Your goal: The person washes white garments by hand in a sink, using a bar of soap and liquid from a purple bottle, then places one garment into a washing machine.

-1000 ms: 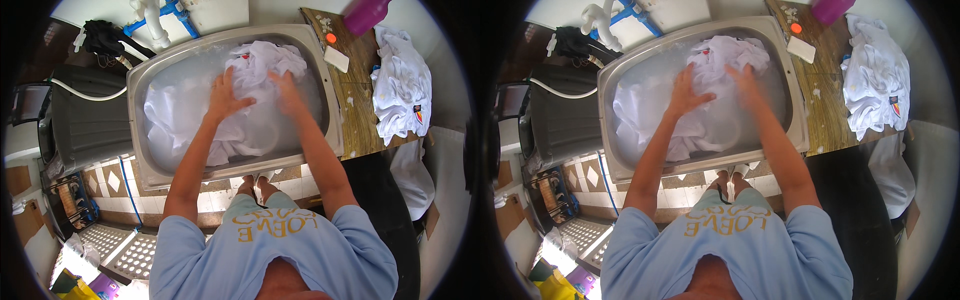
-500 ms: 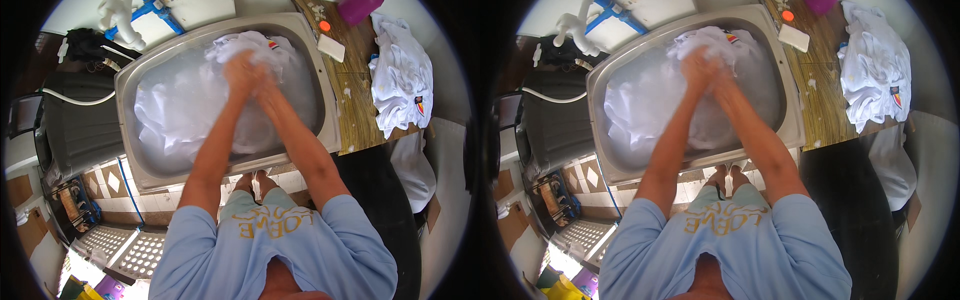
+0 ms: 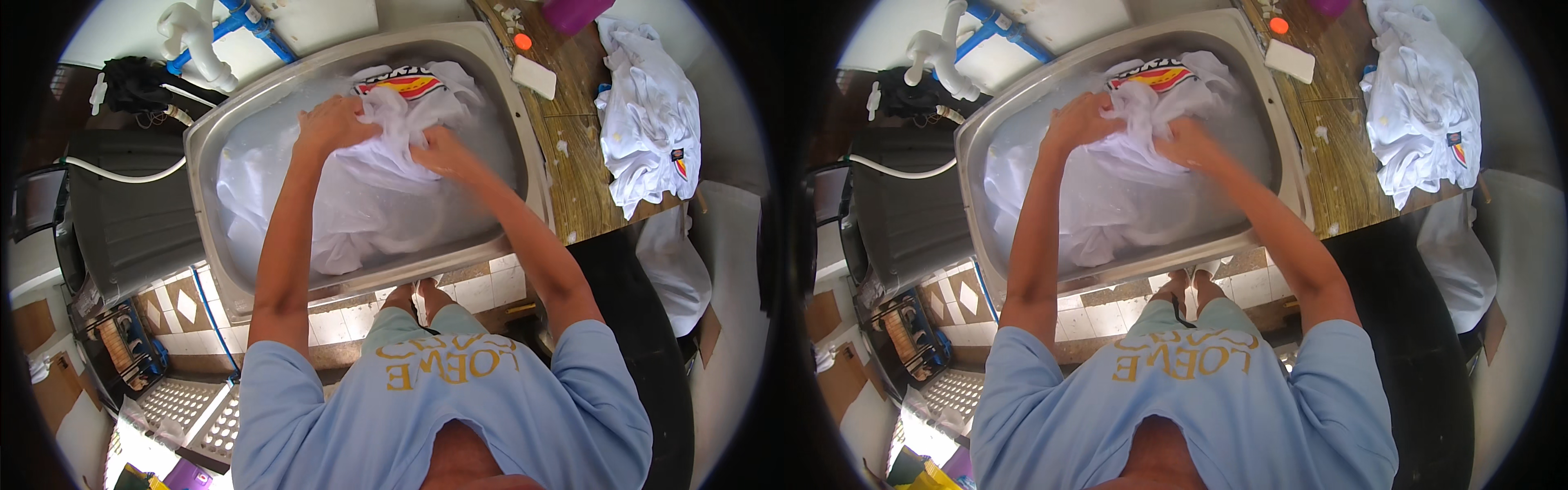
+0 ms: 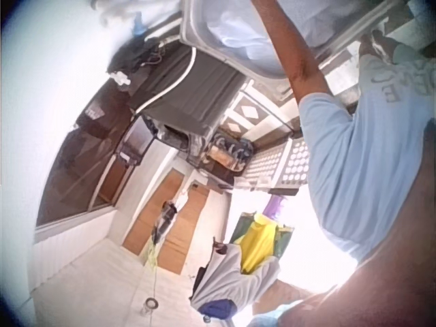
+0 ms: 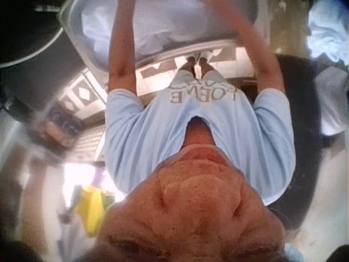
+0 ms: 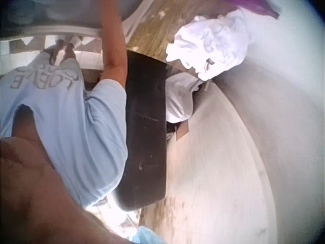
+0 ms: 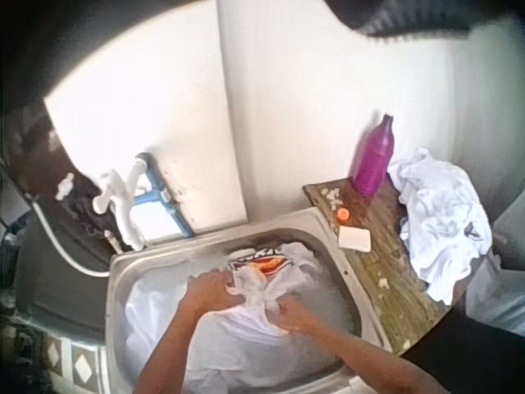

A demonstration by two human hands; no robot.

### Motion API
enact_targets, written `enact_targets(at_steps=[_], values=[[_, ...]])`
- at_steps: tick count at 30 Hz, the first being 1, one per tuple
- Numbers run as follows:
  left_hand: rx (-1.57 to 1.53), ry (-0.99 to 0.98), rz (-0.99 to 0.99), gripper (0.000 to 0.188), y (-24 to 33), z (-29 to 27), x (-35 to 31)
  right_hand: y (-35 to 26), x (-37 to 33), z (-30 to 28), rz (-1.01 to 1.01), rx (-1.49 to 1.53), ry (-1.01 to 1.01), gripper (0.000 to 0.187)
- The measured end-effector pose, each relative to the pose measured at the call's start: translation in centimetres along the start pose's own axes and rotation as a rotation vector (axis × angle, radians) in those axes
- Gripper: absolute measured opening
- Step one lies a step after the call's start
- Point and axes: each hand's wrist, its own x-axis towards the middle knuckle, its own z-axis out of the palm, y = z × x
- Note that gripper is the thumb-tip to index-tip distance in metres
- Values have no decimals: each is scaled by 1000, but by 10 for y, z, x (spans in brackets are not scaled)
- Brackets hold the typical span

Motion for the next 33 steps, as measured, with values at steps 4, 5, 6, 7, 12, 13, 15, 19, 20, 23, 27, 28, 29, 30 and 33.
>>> enact_targets(at_steps=[4, 5, 6, 7, 12, 13, 15, 19, 20, 23, 27, 28, 29, 30, 33], values=[[-117, 486, 278, 49, 4, 18, 1, -48, -22, -51, -71, -430, 159, 40], [-98, 539, 332, 48, 3, 33, 7, -53, -18, -53, -65, -422, 286, 41], [-82, 588, 406, 47, 7, 42, 14, -43, -5, -51, -233, -420, 435, 41], [-23, 530, 401, 40, 19, 45, 14, -20, 12, -50, -391, -426, 602, 41], [-134, -56, 370, 34, 9, 20, 15, -7, 16, -28, -241, -711, 178, 35], [-162, -10, 370, 34, 7, 12, 12, -21, 7, -36, -159, -612, 34, 35], [-135, 218, 461, 34, 4, 11, 10, -28, 5, -45, -81, -457, 28, 36], [12, 243, 507, 28, 3, 34, 13, -13, 35, -53, -158, -448, 477, 38], [30, 72, 442, 27, 5, 36, 15, -6, 41, -53, -190, -500, 566, 39], [-82, -163, 362, 22, -14, 28, 32, -23, 44, -59, 13, -460, 297, 36], [-145, 469, 355, 23, -6, 22, 53, 8, 62, -61, -8, -208, 585, 38], [-112, 590, 323, 23, -7, 36, 65, 8, 72, -53, -17, -182, 617, 36], [-83, 708, 297, 24, -8, 48, 77, 10, 79, -49, -20, -158, 655, 35], [-72, 616, 267, 25, -10, 57, 86, 17, 86, -50, -94, -42, 675, 30], [-214, 431, 171, 25, -22, 65, 99, 19, 89, -56, -253, 413, 639, 23]])
